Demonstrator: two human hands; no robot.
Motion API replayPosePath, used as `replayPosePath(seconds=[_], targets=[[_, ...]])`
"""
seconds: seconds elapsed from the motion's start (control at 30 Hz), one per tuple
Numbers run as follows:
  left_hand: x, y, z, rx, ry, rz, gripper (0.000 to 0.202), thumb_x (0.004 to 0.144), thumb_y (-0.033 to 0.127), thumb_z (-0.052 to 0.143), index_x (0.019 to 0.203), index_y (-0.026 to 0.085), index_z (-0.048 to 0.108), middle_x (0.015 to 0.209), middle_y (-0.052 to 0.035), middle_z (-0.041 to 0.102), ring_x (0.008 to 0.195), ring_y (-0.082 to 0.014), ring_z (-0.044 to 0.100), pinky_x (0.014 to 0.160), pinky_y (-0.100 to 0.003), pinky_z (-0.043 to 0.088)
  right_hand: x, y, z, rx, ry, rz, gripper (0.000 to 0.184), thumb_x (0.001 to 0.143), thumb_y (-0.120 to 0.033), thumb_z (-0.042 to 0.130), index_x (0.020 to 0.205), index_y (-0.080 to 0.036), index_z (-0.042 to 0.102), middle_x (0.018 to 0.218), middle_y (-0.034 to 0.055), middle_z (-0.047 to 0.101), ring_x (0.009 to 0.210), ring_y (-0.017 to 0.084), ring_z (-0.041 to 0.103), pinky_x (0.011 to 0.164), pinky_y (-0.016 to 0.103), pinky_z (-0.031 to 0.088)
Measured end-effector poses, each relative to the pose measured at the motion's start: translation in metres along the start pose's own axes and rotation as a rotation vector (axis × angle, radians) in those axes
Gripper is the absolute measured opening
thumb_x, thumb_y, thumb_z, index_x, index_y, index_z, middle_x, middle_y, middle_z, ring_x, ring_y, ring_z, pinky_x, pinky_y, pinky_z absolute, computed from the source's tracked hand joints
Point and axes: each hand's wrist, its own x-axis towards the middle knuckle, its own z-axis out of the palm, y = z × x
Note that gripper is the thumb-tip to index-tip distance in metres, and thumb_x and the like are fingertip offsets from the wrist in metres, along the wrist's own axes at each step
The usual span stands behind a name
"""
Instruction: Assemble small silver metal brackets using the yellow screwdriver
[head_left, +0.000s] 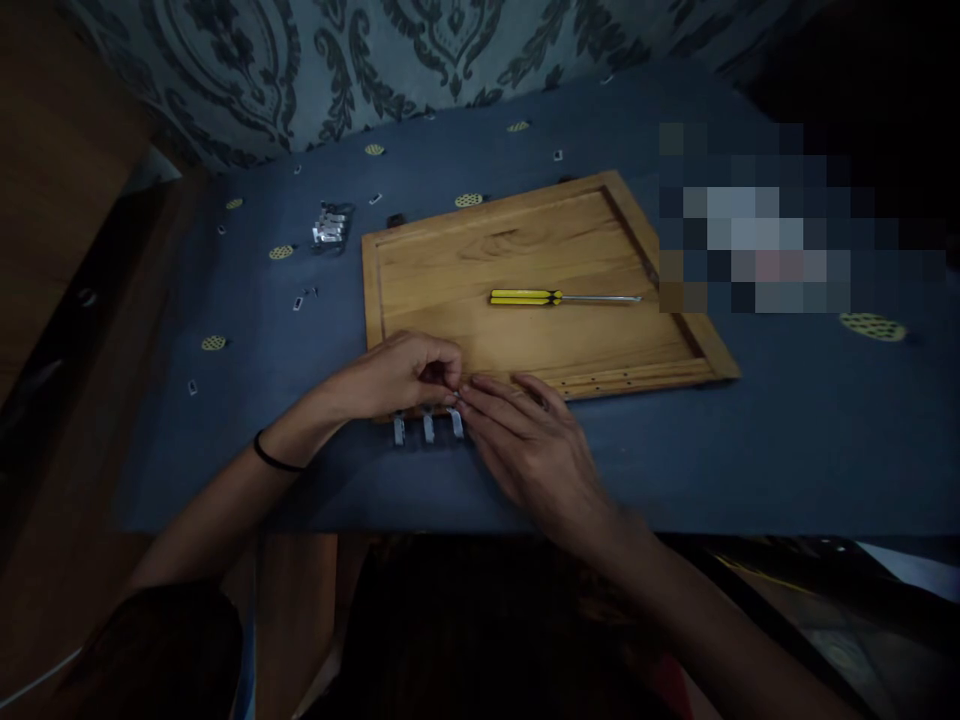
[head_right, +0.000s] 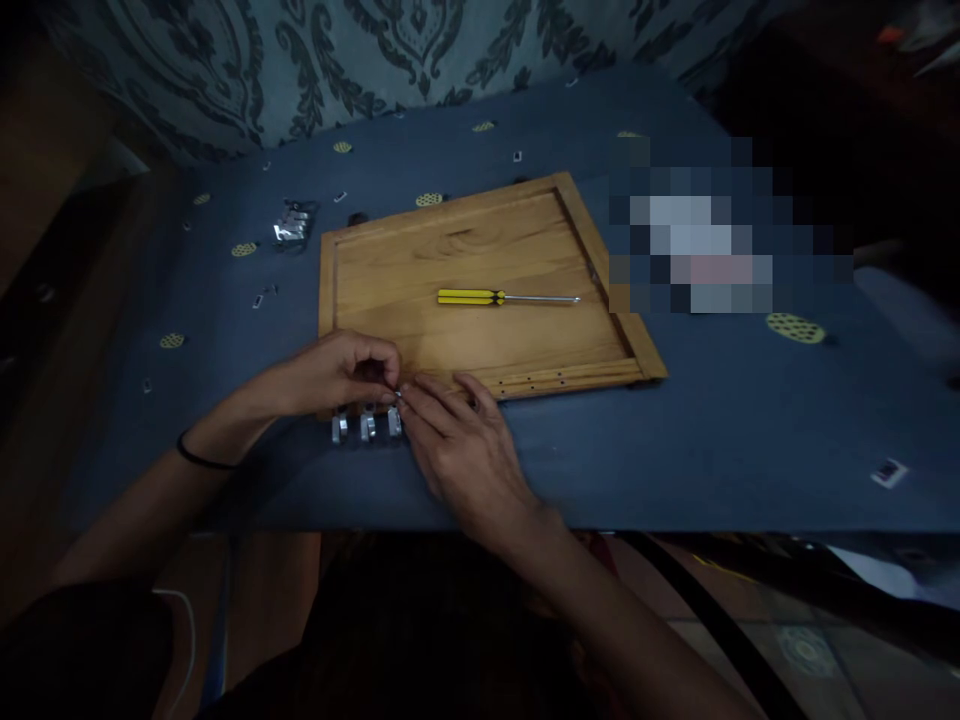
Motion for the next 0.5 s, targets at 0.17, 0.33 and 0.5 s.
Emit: replayPosePath(seconds=[0.17, 0.33, 0.5], targets=[[-0.006, -0.002, -0.004, -0.068, 0.008, -0.005, 0.013, 0.083, 0.028, 0.069, 0.085, 0.016, 0.064, 0.073, 0.0026, 0.063, 0.068, -0.0123, 0.057, 0.063, -0.022, 0.045, 0.001, 0.000, -0.002, -0.024, -0.001, -0.011, 0.025, 0.103, -0.014, 0.058, 0.118, -0.018, 0.078, 0.124, 0.0073, 0.081, 0.119, 0.023, 0.074, 0.111, 0.044, 0.049], [-0.032, 0.006, -0.005, 0.049, 0.209, 0.015, 0.032, 0.095, 0.048, 0.066, 0.099, 0.017, 0.070, 0.085, -0.0017, 0.068, 0.076, -0.0164, 0.062, 0.068, -0.027, 0.048, 0.001, -0.001, -0.003, -0.044, -0.018, 0.000, 0.027, 0.105, -0.015, 0.055, 0.118, -0.021, 0.077, 0.124, 0.0041, 0.082, 0.120, 0.022, 0.074, 0.110, 0.043, 0.050], [-0.055, 0.011, 0.024, 0.431, 0.407, 0.068, 0.053, 0.084, 0.061, 0.082, 0.112, 0.018, 0.070, 0.109, -0.0079, 0.070, 0.106, -0.0271, 0.062, 0.091, -0.040, 0.051, 0.000, 0.000, -0.002, -0.008, -0.024, -0.001, 0.029, 0.103, -0.014, 0.056, 0.124, -0.021, 0.076, 0.126, 0.0063, 0.081, 0.123, 0.023, 0.073, 0.112, 0.045, 0.049]])
